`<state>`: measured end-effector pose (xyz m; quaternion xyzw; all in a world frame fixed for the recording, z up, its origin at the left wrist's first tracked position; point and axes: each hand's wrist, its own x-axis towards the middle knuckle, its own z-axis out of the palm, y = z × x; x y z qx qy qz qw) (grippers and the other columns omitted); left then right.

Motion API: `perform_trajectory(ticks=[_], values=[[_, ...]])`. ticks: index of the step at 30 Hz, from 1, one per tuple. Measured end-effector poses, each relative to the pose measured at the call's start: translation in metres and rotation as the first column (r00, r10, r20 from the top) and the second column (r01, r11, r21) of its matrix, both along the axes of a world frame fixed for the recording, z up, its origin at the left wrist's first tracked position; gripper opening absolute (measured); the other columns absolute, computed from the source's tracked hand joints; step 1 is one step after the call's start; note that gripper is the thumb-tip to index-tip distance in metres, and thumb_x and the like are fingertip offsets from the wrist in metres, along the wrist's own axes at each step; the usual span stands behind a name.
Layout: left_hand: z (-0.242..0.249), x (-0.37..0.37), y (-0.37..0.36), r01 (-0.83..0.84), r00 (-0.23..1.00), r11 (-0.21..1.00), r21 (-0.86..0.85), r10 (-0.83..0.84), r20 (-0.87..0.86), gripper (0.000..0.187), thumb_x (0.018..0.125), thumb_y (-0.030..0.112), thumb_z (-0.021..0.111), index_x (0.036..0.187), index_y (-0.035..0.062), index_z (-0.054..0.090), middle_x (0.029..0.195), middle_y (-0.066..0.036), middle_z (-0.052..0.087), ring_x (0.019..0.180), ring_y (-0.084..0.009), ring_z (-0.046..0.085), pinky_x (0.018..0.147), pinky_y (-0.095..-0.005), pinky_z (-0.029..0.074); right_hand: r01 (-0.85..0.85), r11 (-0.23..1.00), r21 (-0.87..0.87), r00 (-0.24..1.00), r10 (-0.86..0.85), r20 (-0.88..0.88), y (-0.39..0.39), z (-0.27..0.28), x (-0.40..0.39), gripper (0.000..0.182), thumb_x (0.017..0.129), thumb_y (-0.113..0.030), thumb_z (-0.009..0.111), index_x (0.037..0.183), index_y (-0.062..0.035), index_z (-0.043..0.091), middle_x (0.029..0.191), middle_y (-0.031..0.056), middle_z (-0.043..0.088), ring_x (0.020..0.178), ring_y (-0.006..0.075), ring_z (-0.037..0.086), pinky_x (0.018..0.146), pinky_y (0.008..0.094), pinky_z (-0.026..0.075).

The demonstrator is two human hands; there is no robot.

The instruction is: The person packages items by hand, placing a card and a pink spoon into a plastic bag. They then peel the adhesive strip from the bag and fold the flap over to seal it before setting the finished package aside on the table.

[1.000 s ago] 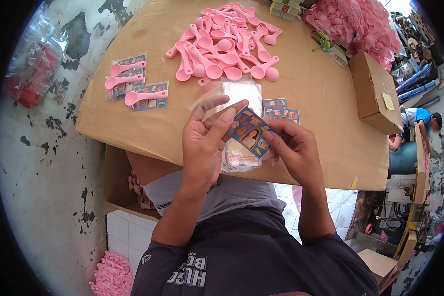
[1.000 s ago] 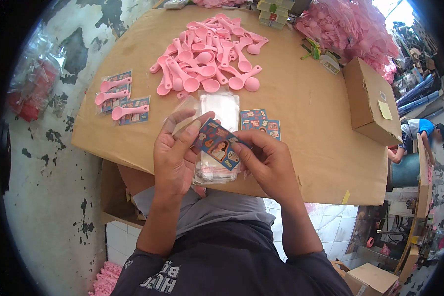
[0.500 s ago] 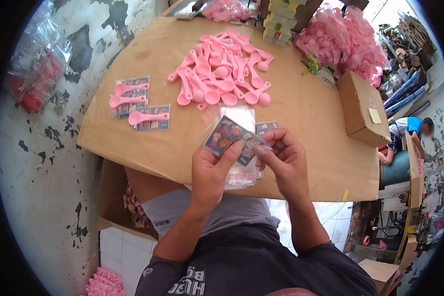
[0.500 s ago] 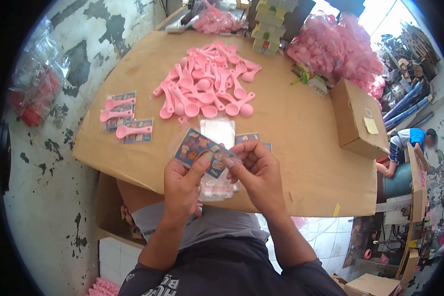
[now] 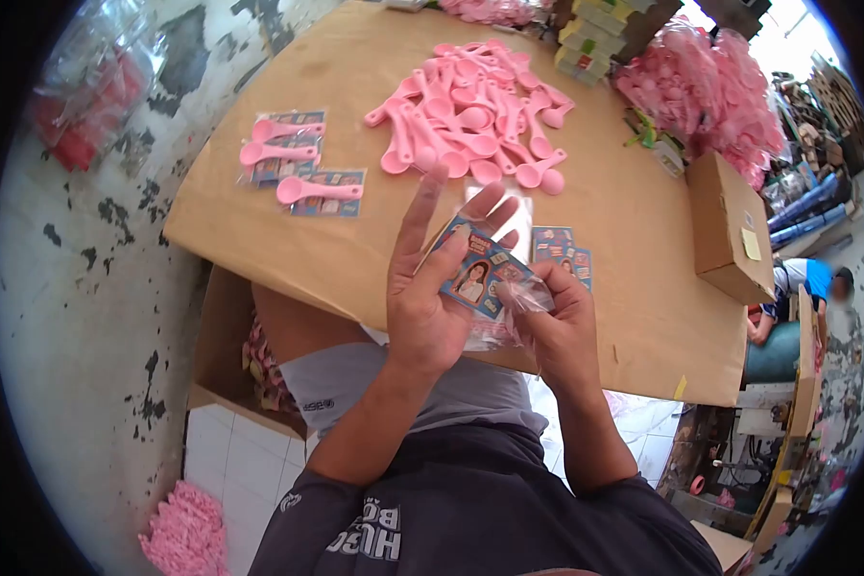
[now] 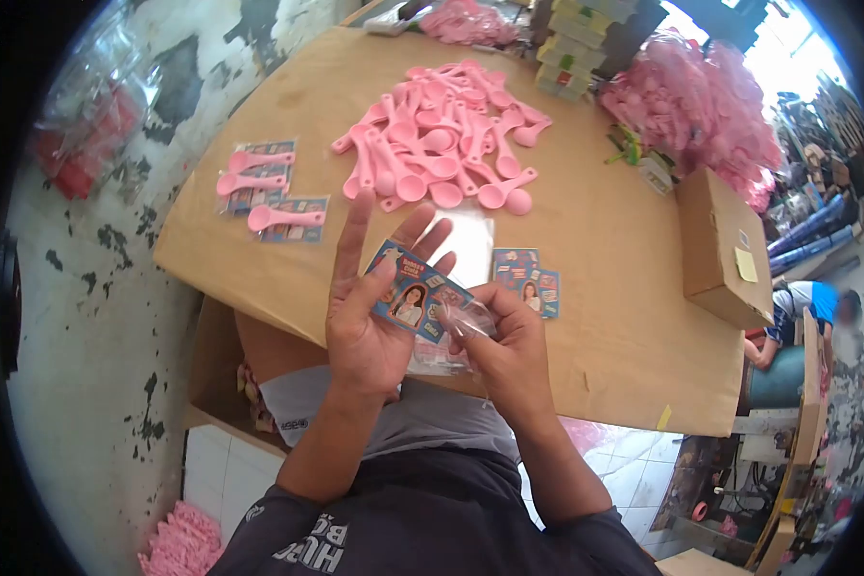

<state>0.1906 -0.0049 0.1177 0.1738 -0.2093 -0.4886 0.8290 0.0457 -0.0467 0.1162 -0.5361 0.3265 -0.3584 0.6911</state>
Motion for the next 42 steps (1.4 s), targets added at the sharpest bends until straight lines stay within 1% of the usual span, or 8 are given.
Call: perform_trajectory(ticks=[9, 15, 18, 21, 23, 31, 37, 42], values=[[-0.009, -0.006, -0.005, 0.119, 0.988, 0.988, -0.096, -0.128, -0.092, 0.054, 0.103, 0.011, 0.047, 0.155, 0.0134, 0.032, 0.129, -0.023, 0.060, 0.114, -0.0309, 0.067, 0.102, -0.0518, 0.055, 0.008, 0.996, 0.093, 0.998, -0.014, 0.063, 0.006, -0.003, 0.011, 0.018, 0.092, -0.007, 0.075, 0.099, -0.0047, 0.059, 0.087, -0.0015, 0.065, 0.076, 0.0023, 0.057, 0.067, 0.0191, 0.043], [-0.008, -0.016, -0.007, 0.121, 0.989, 0.992, -0.043, -0.124, -0.085, 0.050, 0.105, 0.014, 0.052, 0.150, 0.0048, 0.034, 0.104, -0.013, 0.064, 0.094, -0.0200, 0.067, 0.088, -0.0389, 0.059, 0.072, 0.996, 0.043, 0.997, -0.073, 0.017, 0.006, -0.011, 0.012, 0.018, 0.093, -0.005, 0.073, 0.101, -0.0059, 0.057, 0.092, -0.0018, 0.060, 0.082, 0.0037, 0.056, 0.071, 0.0212, 0.046], [-0.010, -0.013, -0.007, 0.103, 0.993, 0.994, -0.029, -0.104, -0.054, 0.047, 0.105, 0.015, 0.054, 0.147, 0.0032, 0.038, 0.099, -0.010, 0.063, 0.091, -0.0171, 0.066, 0.084, -0.0352, 0.058, 0.209, 0.962, -0.179, 0.965, -0.172, 0.198, 0.007, -0.013, 0.014, 0.023, 0.090, 0.000, 0.074, 0.102, -0.0050, 0.055, 0.104, 0.0010, 0.060, 0.079, 0.0043, 0.055, 0.069, 0.0201, 0.045], [-0.015, -0.006, -0.005, 0.069, 0.997, 0.997, 0.027, -0.068, -0.030, 0.043, 0.105, 0.017, 0.056, 0.144, 0.0042, 0.043, 0.095, -0.005, 0.062, 0.088, -0.0139, 0.064, 0.085, -0.0334, 0.056, 0.209, 0.856, -0.473, 0.970, -0.244, -0.014, 0.007, -0.003, 0.006, 0.025, 0.084, 0.005, 0.075, 0.100, -0.0037, 0.059, 0.108, 0.0037, 0.059, 0.072, 0.0060, 0.054, 0.062, 0.0205, 0.044], [-0.015, 0.003, -0.004, 0.020, 0.970, 0.998, 0.054, -0.006, -0.243, 0.041, 0.104, 0.018, 0.060, 0.142, 0.0076, 0.049, 0.089, -0.002, 0.061, 0.081, -0.0118, 0.061, 0.084, -0.0349, 0.055, -0.050, 0.676, -0.735, 0.984, -0.093, -0.152, 0.002, 0.001, -0.002, 0.023, 0.080, 0.008, 0.074, 0.097, -0.0050, 0.065, 0.105, 0.0062, 0.060, 0.068, 0.0081, 0.054, 0.057, 0.0215, 0.042], [-0.022, 0.056, 0.018, -0.120, 0.948, 0.991, 0.067, 0.134, -0.288, 0.037, 0.104, 0.023, 0.062, 0.136, 0.0085, 0.053, 0.085, 0.001, 0.057, 0.078, -0.0092, 0.057, 0.089, -0.0351, 0.053, -0.127, 0.684, -0.719, 0.936, -0.158, -0.316, -0.074, 0.054, -0.015, 0.009, 0.095, -0.011, 0.070, 0.099, -0.0036, 0.070, 0.085, 0.0005, 0.069, 0.076, 0.0048, 0.060, 0.060, 0.0216, 0.045], [-0.021, 0.046, 0.027, -0.113, 0.961, 0.992, 0.053, 0.122, -0.247, 0.039, 0.103, 0.025, 0.064, 0.136, 0.0071, 0.052, 0.087, 0.000, 0.057, 0.079, -0.0100, 0.057, 0.088, -0.0356, 0.053, -0.432, 0.443, -0.785, 0.748, -0.310, -0.587, -0.195, 0.027, -0.008, 0.024, 0.089, -0.008, 0.069, 0.113, -0.0059, 0.070, 0.107, 0.0122, 0.072, 0.091, 0.0289, 0.065, 0.082, 0.0393, 0.053], [-0.022, 0.053, 0.032, -0.163, 0.966, 0.983, 0.084, 0.177, -0.187, 0.041, 0.102, 0.026, 0.064, 0.137, 0.0069, 0.052, 0.090, -0.002, 0.059, 0.081, -0.0112, 0.060, 0.090, -0.0383, 0.054, -0.536, 0.319, -0.782, 0.703, -0.345, -0.622, -0.224, -0.001, -0.004, 0.027, 0.089, -0.008, 0.069, 0.117, -0.0069, 0.068, 0.110, 0.0100, 0.071, 0.100, 0.0303, 0.063, 0.088, 0.0406, 0.051]])
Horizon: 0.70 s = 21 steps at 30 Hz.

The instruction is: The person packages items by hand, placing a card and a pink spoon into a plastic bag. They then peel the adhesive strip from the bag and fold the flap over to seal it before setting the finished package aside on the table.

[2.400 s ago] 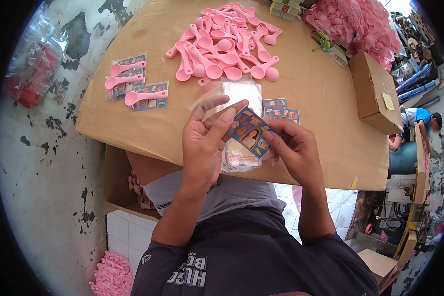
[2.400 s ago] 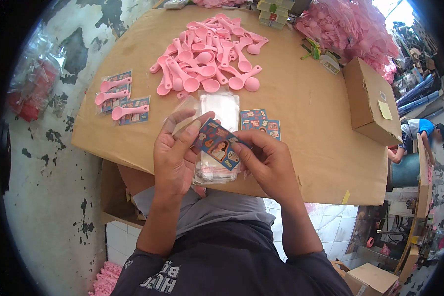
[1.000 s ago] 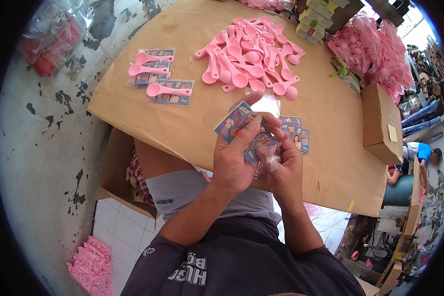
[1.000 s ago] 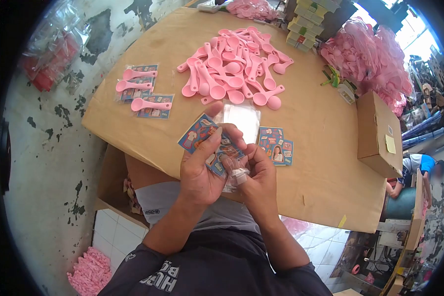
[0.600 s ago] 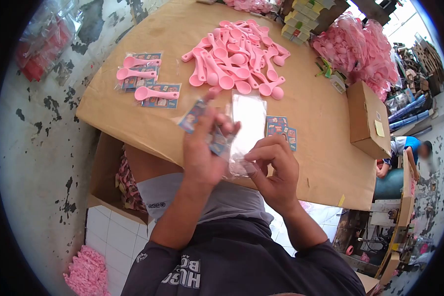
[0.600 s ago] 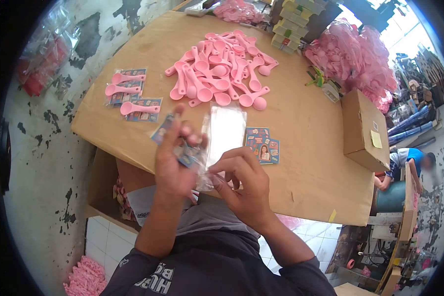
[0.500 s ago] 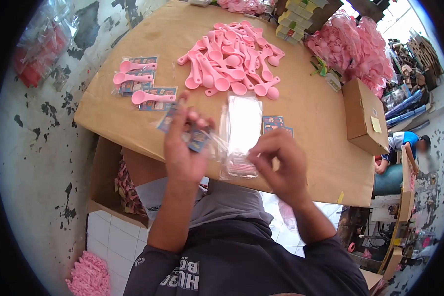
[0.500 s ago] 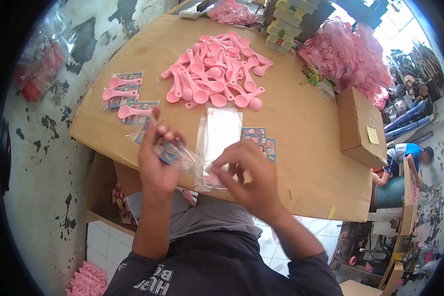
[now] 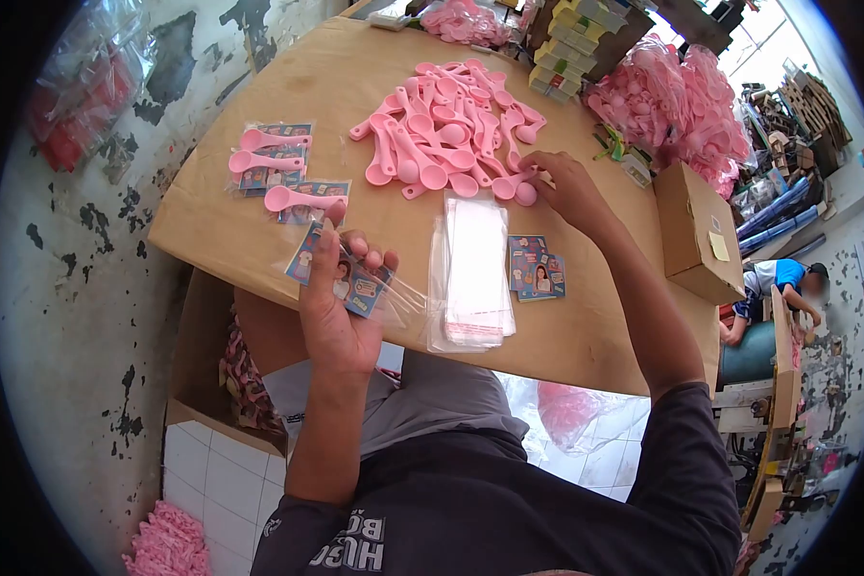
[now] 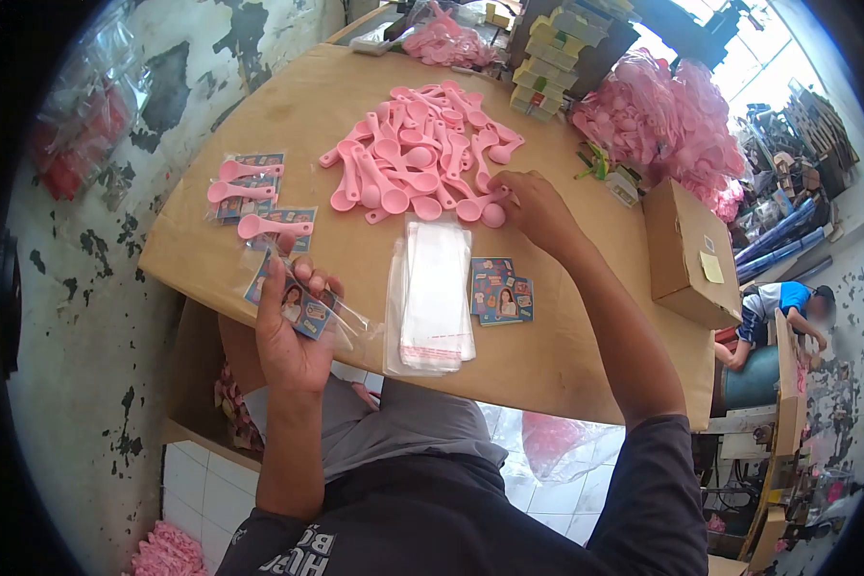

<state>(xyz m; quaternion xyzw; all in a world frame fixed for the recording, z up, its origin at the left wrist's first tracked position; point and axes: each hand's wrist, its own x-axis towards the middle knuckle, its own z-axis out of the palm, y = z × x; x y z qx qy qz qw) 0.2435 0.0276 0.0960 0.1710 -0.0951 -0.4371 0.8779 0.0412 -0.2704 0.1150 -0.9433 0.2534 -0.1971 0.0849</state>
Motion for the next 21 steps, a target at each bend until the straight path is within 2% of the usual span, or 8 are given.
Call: perform_trajectory(ticks=[5, 8, 11, 13, 17, 19, 20, 21], values=[[-0.002, 0.005, -0.006, -0.057, 0.998, 0.997, 0.045, 0.056, 0.020, 0.042, 0.102, 0.027, 0.064, 0.137, 0.0063, 0.052, 0.097, -0.004, 0.063, 0.088, -0.0136, 0.063, 0.095, -0.0405, 0.054, -0.057, 0.998, 0.022, 0.998, 0.056, 0.009, 0.010, 0.009, -0.004, 0.021, 0.091, -0.010, 0.070, 0.112, -0.0059, 0.068, 0.107, 0.0076, 0.069, 0.097, 0.0260, 0.063, 0.084, 0.0368, 0.051], [-0.005, 0.006, -0.019, -0.091, 0.995, 0.996, 0.020, 0.090, 0.042, 0.042, 0.102, 0.028, 0.064, 0.137, 0.0060, 0.052, 0.101, -0.005, 0.064, 0.093, -0.0153, 0.064, 0.097, -0.0418, 0.054, -0.013, 0.986, 0.168, 1.000, 0.016, -0.018, 0.014, 0.016, -0.013, 0.018, 0.092, -0.011, 0.071, 0.108, -0.0055, 0.068, 0.106, 0.0064, 0.068, 0.092, 0.0211, 0.064, 0.079, 0.0333, 0.050], [-0.002, 0.007, -0.029, -0.169, 0.984, 0.986, -0.003, 0.169, 0.062, 0.043, 0.103, 0.028, 0.063, 0.138, 0.0060, 0.051, 0.104, -0.007, 0.064, 0.096, -0.0169, 0.064, 0.100, -0.0435, 0.054, 0.048, 0.958, 0.283, 0.998, -0.056, 0.022, 0.024, 0.013, -0.025, 0.016, 0.093, -0.013, 0.071, 0.107, -0.0046, 0.068, 0.102, 0.0048, 0.068, 0.084, 0.0154, 0.063, 0.075, 0.0294, 0.049], [0.002, 0.008, -0.033, -0.221, 0.973, 0.975, -0.002, 0.220, 0.070, 0.043, 0.103, 0.028, 0.062, 0.139, 0.0061, 0.050, 0.105, -0.008, 0.065, 0.097, -0.0177, 0.064, 0.102, -0.0446, 0.053, 0.130, 0.962, 0.240, 0.967, -0.176, 0.184, 0.048, 0.022, -0.030, 0.018, 0.092, -0.011, 0.071, 0.108, -0.0030, 0.068, 0.095, 0.0071, 0.070, 0.079, 0.0146, 0.064, 0.067, 0.0290, 0.050], [0.000, 0.010, -0.038, -0.237, 0.970, 0.969, -0.073, 0.239, 0.032, 0.044, 0.105, 0.027, 0.059, 0.142, 0.0059, 0.047, 0.112, -0.010, 0.066, 0.102, -0.0194, 0.066, 0.105, -0.0478, 0.053, 0.220, 0.923, 0.316, 0.938, -0.288, 0.190, 0.110, 0.039, -0.044, 0.017, 0.096, -0.012, 0.070, 0.109, -0.0019, 0.068, 0.089, 0.0042, 0.071, 0.077, 0.0110, 0.064, 0.066, 0.0258, 0.050], [-0.001, 0.009, -0.041, -0.215, 0.976, 0.971, -0.104, 0.217, 0.008, 0.045, 0.105, 0.028, 0.059, 0.141, 0.0061, 0.047, 0.112, -0.010, 0.067, 0.102, -0.0198, 0.067, 0.105, -0.0482, 0.053, 0.061, 0.657, 0.751, 0.905, -0.353, 0.236, 0.141, 0.039, -0.051, 0.018, 0.097, -0.013, 0.070, 0.110, 0.0000, 0.068, 0.088, 0.0016, 0.071, 0.077, 0.0074, 0.063, 0.067, 0.0234, 0.050], [-0.001, 0.008, -0.042, -0.213, 0.977, 0.972, -0.101, 0.215, 0.010, 0.045, 0.105, 0.028, 0.059, 0.141, 0.0061, 0.047, 0.112, -0.010, 0.067, 0.102, -0.0198, 0.067, 0.105, -0.0482, 0.053, 0.061, 0.655, 0.753, 0.904, -0.356, 0.237, 0.154, 0.039, -0.052, 0.018, 0.097, -0.013, 0.070, 0.110, 0.0000, 0.068, 0.088, 0.0016, 0.071, 0.077, 0.0074, 0.063, 0.067, 0.0234, 0.050], [0.000, 0.005, -0.042, -0.198, 0.980, 0.975, -0.097, 0.200, 0.014, 0.045, 0.105, 0.028, 0.059, 0.141, 0.0061, 0.047, 0.112, -0.010, 0.067, 0.102, -0.0200, 0.067, 0.104, -0.0482, 0.054, 0.022, 0.573, 0.819, 0.914, -0.343, 0.216, 0.166, 0.039, -0.053, 0.020, 0.097, -0.012, 0.071, 0.111, 0.0009, 0.068, 0.089, 0.0015, 0.071, 0.078, 0.0063, 0.063, 0.068, 0.0230, 0.050]])
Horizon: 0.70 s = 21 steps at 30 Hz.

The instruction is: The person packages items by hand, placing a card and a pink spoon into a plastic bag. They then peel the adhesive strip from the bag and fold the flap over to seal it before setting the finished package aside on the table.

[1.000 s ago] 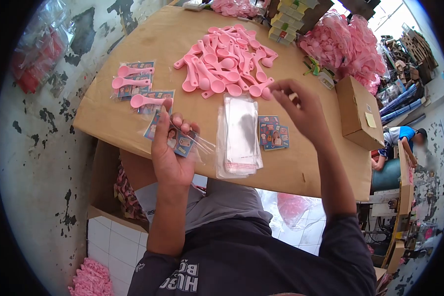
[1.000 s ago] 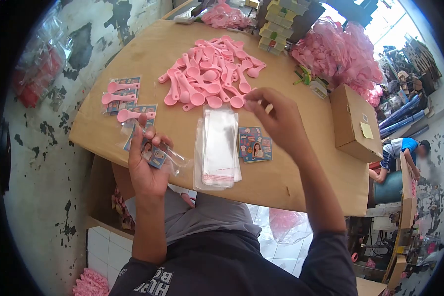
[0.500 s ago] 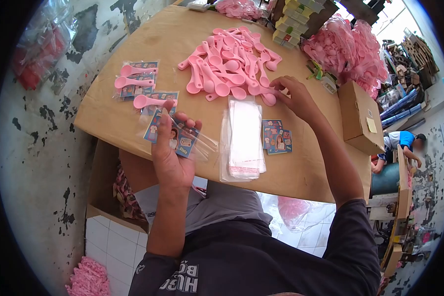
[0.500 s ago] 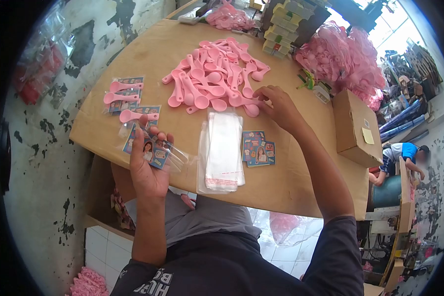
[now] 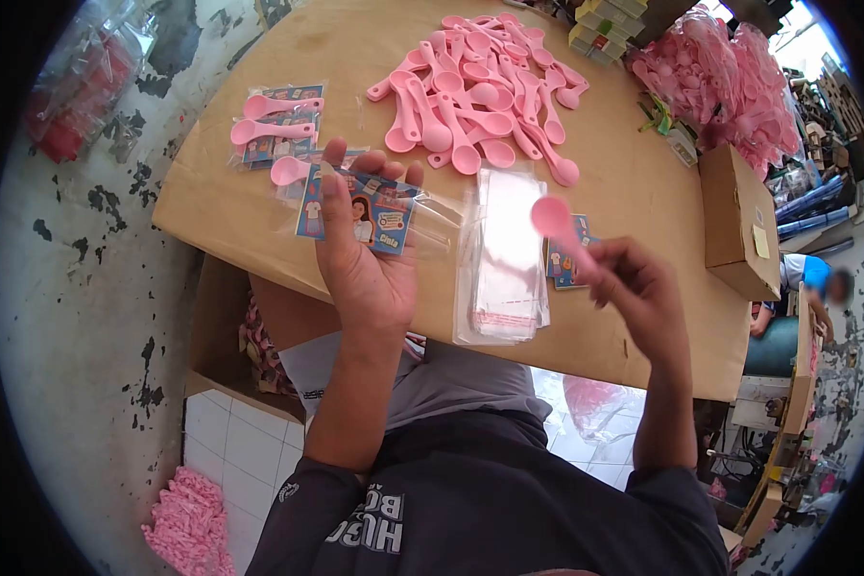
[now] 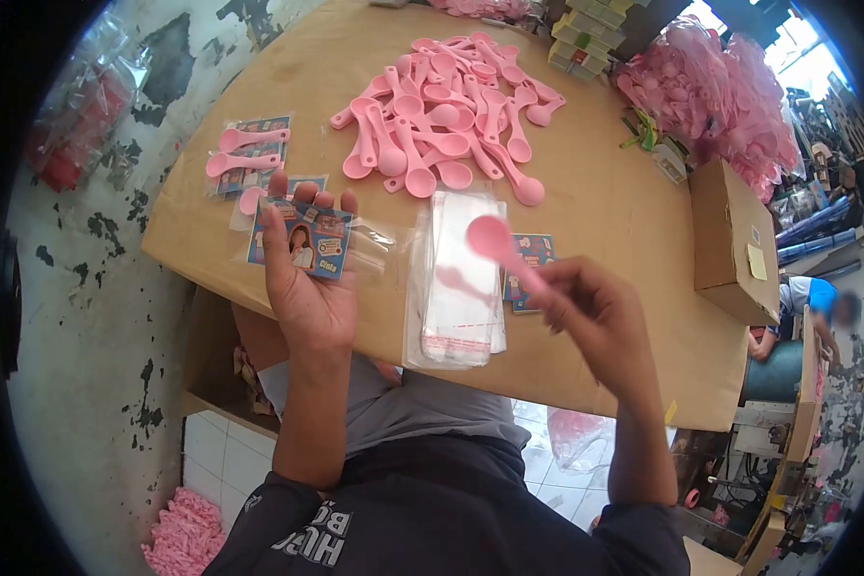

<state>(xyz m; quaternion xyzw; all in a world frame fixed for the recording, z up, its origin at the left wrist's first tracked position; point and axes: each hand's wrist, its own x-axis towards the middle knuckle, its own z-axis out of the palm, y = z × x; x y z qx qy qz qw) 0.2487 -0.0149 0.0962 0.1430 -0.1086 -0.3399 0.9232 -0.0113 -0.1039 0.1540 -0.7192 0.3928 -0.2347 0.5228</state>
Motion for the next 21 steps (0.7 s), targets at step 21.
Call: perform_trajectory(ticks=[21], values=[[0.010, -0.035, 0.013, 0.171, 0.978, 0.985, 0.018, -0.172, 0.118, 0.047, 0.106, 0.032, 0.056, 0.143, 0.0054, 0.044, 0.110, -0.009, 0.066, 0.103, -0.0194, 0.067, 0.103, -0.0491, 0.054, -0.113, 0.976, 0.184, 0.992, 0.102, 0.068, 0.046, 0.001, 0.007, 0.025, 0.098, -0.010, 0.069, 0.120, 0.0044, 0.069, 0.099, 0.0063, 0.073, 0.087, 0.0090, 0.066, 0.077, 0.0248, 0.055]])
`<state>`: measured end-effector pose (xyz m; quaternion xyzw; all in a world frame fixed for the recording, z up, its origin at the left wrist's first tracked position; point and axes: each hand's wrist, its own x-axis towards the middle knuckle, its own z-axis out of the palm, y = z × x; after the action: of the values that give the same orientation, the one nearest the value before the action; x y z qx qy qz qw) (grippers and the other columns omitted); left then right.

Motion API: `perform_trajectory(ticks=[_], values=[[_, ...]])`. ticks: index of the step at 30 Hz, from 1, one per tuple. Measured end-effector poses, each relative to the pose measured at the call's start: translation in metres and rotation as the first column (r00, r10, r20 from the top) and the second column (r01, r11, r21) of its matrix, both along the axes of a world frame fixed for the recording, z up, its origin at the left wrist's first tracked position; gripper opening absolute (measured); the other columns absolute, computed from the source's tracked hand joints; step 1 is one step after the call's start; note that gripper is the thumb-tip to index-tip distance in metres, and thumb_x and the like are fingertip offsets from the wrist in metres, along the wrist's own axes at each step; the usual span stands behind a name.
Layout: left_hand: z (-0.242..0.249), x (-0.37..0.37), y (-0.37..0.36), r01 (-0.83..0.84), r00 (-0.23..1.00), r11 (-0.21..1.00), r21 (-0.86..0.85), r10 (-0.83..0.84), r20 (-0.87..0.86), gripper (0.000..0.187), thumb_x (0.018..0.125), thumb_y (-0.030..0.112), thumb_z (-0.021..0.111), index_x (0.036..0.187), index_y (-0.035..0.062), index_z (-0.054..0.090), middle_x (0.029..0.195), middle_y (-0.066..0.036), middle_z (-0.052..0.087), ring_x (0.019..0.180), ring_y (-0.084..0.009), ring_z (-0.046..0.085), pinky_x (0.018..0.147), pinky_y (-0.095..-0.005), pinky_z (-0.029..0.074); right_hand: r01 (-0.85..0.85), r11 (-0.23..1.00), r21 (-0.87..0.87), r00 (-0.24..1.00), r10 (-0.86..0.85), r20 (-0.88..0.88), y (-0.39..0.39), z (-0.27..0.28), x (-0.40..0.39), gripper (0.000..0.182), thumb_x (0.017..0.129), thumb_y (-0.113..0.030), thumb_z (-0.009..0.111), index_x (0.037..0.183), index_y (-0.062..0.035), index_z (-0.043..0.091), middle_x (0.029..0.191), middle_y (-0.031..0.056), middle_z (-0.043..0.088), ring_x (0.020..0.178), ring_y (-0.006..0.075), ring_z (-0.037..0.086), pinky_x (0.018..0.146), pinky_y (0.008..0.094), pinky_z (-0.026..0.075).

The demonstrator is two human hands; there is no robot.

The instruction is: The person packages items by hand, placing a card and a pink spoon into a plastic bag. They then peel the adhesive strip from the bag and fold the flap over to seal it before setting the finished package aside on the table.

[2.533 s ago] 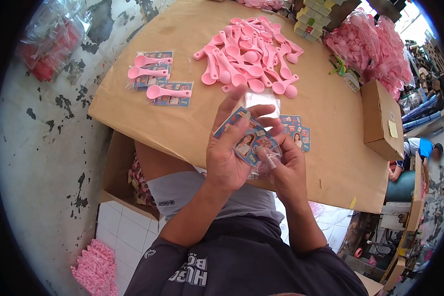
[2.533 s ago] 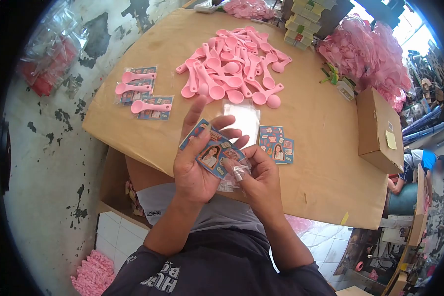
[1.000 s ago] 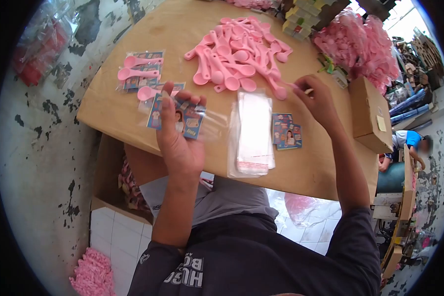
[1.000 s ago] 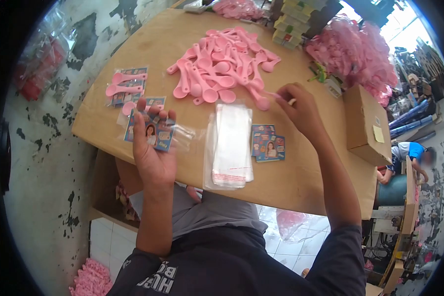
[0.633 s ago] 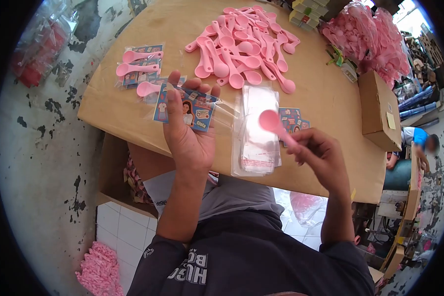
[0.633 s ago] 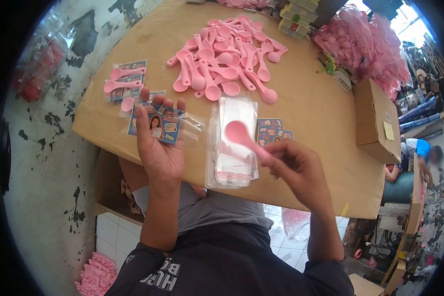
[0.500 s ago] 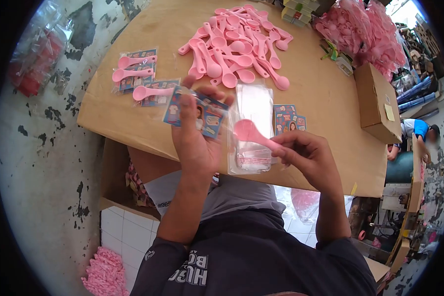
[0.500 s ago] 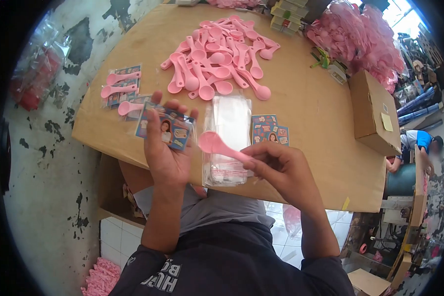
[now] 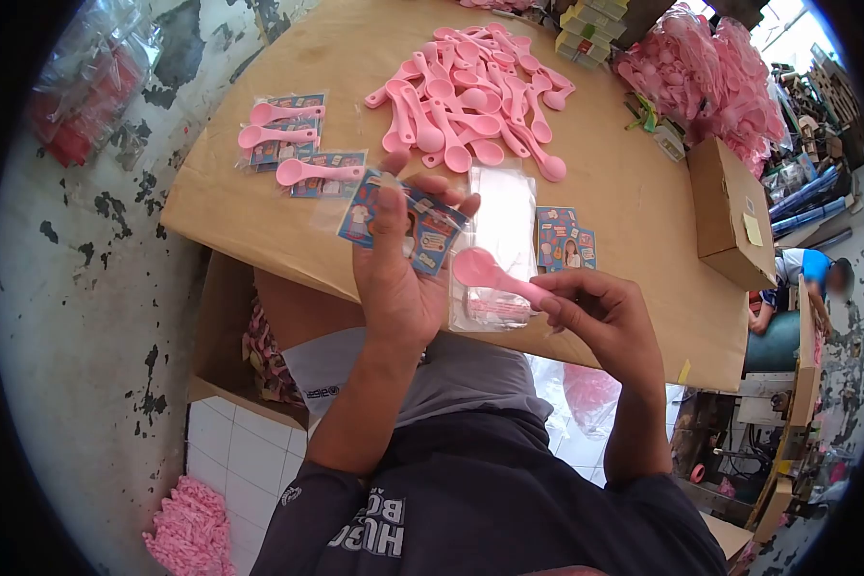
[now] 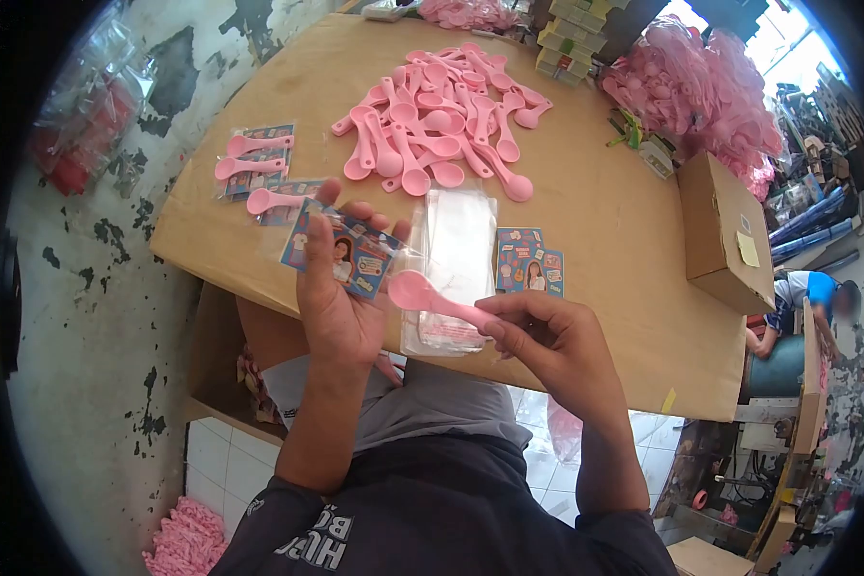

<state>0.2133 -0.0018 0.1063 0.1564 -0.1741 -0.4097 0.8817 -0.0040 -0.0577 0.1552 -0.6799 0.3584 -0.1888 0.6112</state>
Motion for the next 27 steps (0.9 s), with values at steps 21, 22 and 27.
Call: perform_trajectory(ticks=[21, 22, 27], values=[[0.000, -0.035, -0.002, 0.327, 0.942, 0.944, 0.047, -0.322, -0.098, 0.042, 0.107, 0.028, 0.055, 0.139, 0.0035, 0.044, 0.103, -0.009, 0.064, 0.096, -0.0180, 0.067, 0.078, -0.0325, 0.059, 0.203, 0.961, -0.188, 0.917, -0.119, 0.381, 0.002, -0.049, 0.039, 0.040, 0.085, 0.002, 0.078, 0.116, -0.0045, 0.054, 0.101, 0.0012, 0.060, 0.087, 0.0074, 0.058, 0.079, 0.0246, 0.050], [-0.003, -0.033, -0.002, 0.332, 0.940, 0.941, 0.067, -0.325, -0.100, 0.041, 0.107, 0.028, 0.054, 0.139, 0.0036, 0.044, 0.103, -0.009, 0.064, 0.096, -0.0181, 0.067, 0.080, -0.0341, 0.060, 0.244, 0.931, -0.270, 0.934, -0.150, 0.325, 0.004, -0.044, 0.040, 0.043, 0.084, 0.001, 0.078, 0.119, -0.0052, 0.053, 0.100, 0.0020, 0.059, 0.086, 0.0077, 0.058, 0.077, 0.0245, 0.050], [-0.002, -0.028, -0.004, 0.352, 0.933, 0.929, 0.117, -0.338, -0.126, 0.035, 0.108, 0.025, 0.052, 0.136, 0.0038, 0.047, 0.104, -0.009, 0.065, 0.098, -0.0192, 0.066, 0.093, -0.0471, 0.060, 0.237, 0.565, -0.790, 0.964, -0.040, 0.261, 0.002, -0.035, 0.035, 0.054, 0.075, 0.001, 0.084, 0.124, -0.0118, 0.064, 0.111, 0.0073, 0.058, 0.080, 0.0138, 0.056, 0.070, 0.0269, 0.050]])
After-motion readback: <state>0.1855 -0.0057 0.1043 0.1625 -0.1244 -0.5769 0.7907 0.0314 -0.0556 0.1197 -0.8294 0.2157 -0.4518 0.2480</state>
